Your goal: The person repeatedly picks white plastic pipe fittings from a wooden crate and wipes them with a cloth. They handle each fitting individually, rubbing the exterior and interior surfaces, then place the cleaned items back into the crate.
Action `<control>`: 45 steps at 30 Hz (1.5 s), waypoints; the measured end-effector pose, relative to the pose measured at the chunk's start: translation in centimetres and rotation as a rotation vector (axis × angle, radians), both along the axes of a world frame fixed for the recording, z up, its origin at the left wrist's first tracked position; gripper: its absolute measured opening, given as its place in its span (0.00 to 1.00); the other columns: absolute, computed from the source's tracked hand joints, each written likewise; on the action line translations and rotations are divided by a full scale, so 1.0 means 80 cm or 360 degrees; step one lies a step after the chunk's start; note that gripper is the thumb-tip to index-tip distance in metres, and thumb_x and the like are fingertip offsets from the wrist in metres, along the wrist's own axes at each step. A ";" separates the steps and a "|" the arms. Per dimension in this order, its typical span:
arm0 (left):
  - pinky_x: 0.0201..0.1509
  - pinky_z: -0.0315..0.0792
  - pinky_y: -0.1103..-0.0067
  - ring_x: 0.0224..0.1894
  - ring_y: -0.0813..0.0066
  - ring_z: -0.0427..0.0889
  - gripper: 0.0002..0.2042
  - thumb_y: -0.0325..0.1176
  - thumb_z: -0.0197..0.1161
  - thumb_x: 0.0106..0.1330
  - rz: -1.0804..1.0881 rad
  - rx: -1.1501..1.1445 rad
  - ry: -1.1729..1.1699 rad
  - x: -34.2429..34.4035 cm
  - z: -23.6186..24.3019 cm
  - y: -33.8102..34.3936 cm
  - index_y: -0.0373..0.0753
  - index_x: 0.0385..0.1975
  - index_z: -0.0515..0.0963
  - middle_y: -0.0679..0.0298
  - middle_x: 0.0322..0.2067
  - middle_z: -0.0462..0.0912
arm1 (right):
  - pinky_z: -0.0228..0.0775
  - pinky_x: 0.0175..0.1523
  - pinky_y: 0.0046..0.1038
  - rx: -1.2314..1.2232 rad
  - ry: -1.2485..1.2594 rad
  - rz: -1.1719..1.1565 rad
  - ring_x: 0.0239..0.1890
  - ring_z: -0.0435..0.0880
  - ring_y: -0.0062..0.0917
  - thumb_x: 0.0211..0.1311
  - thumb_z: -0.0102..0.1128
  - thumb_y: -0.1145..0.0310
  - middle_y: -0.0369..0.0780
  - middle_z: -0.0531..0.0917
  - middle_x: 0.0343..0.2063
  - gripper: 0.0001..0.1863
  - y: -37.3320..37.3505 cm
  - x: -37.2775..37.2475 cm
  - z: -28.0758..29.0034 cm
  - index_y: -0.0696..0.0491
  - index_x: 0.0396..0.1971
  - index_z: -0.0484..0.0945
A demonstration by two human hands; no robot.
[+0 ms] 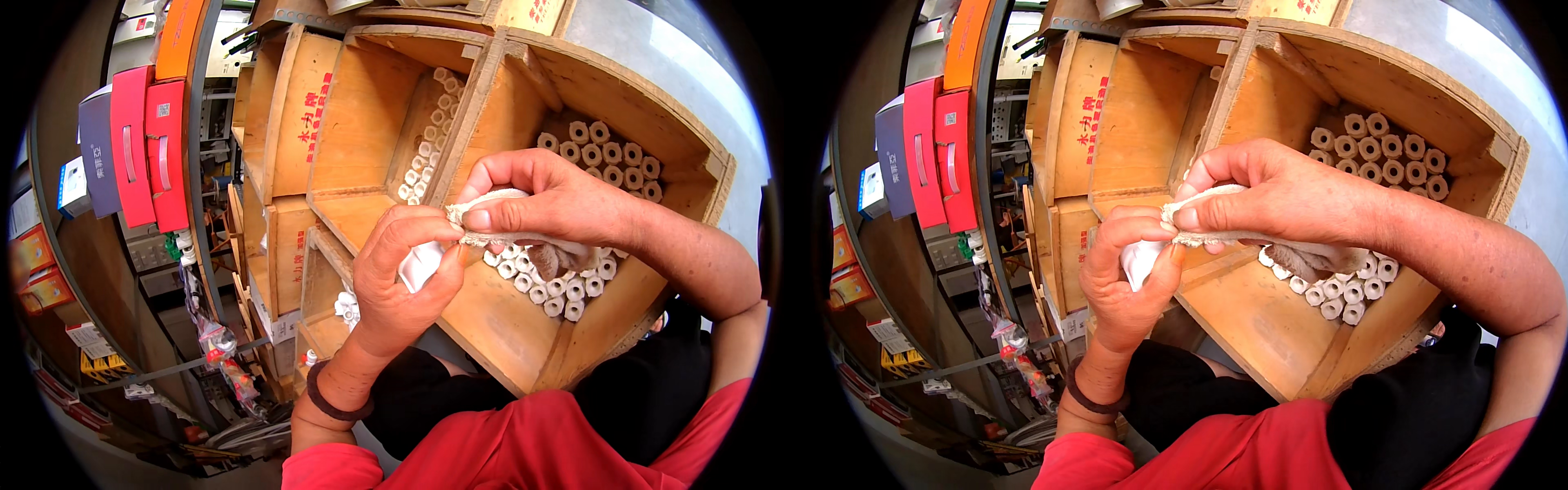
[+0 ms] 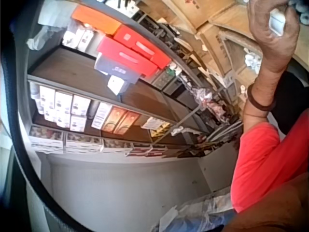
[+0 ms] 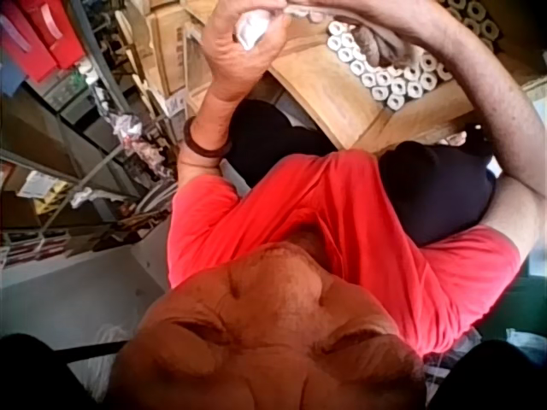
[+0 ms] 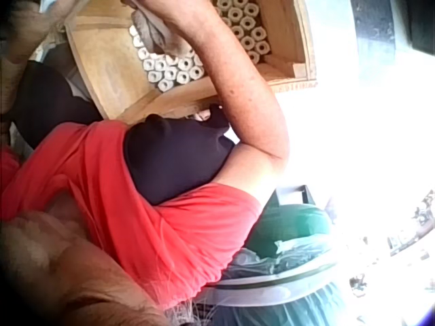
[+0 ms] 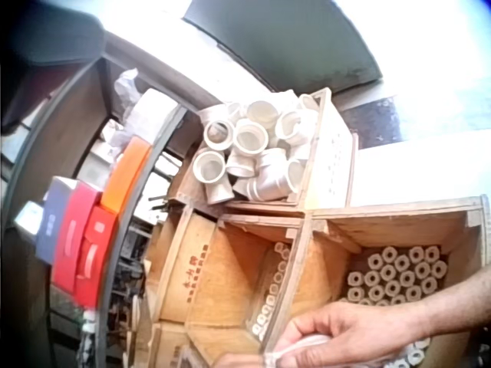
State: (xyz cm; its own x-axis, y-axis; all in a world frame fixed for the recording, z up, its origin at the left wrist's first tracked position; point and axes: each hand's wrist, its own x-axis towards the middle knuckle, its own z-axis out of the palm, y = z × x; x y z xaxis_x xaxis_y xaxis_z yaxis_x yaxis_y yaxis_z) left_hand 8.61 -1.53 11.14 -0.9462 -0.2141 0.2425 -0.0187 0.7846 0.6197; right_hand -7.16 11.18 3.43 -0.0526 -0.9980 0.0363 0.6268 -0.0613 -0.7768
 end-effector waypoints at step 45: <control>0.40 0.72 0.85 0.36 0.82 0.78 0.18 0.19 0.68 0.52 0.0140 0.0415 -0.0326 0.003 0.004 -0.001 0.37 0.44 0.79 0.65 0.36 0.82 | 0.71 0.35 0.15 -0.0029 0.0099 0.0106 0.35 0.77 0.12 0.58 0.69 0.66 0.32 0.80 0.35 0.23 -0.003 -0.001 0.000 0.53 0.51 0.71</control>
State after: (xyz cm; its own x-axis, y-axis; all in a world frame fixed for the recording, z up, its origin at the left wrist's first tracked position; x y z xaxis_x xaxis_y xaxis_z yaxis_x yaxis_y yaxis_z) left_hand 8.83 -1.65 11.45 -0.9447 -0.3270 -0.0245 -0.2244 0.5901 0.7755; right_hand -7.26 10.91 3.45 0.0167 -0.9983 0.0555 0.5805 -0.0356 -0.8134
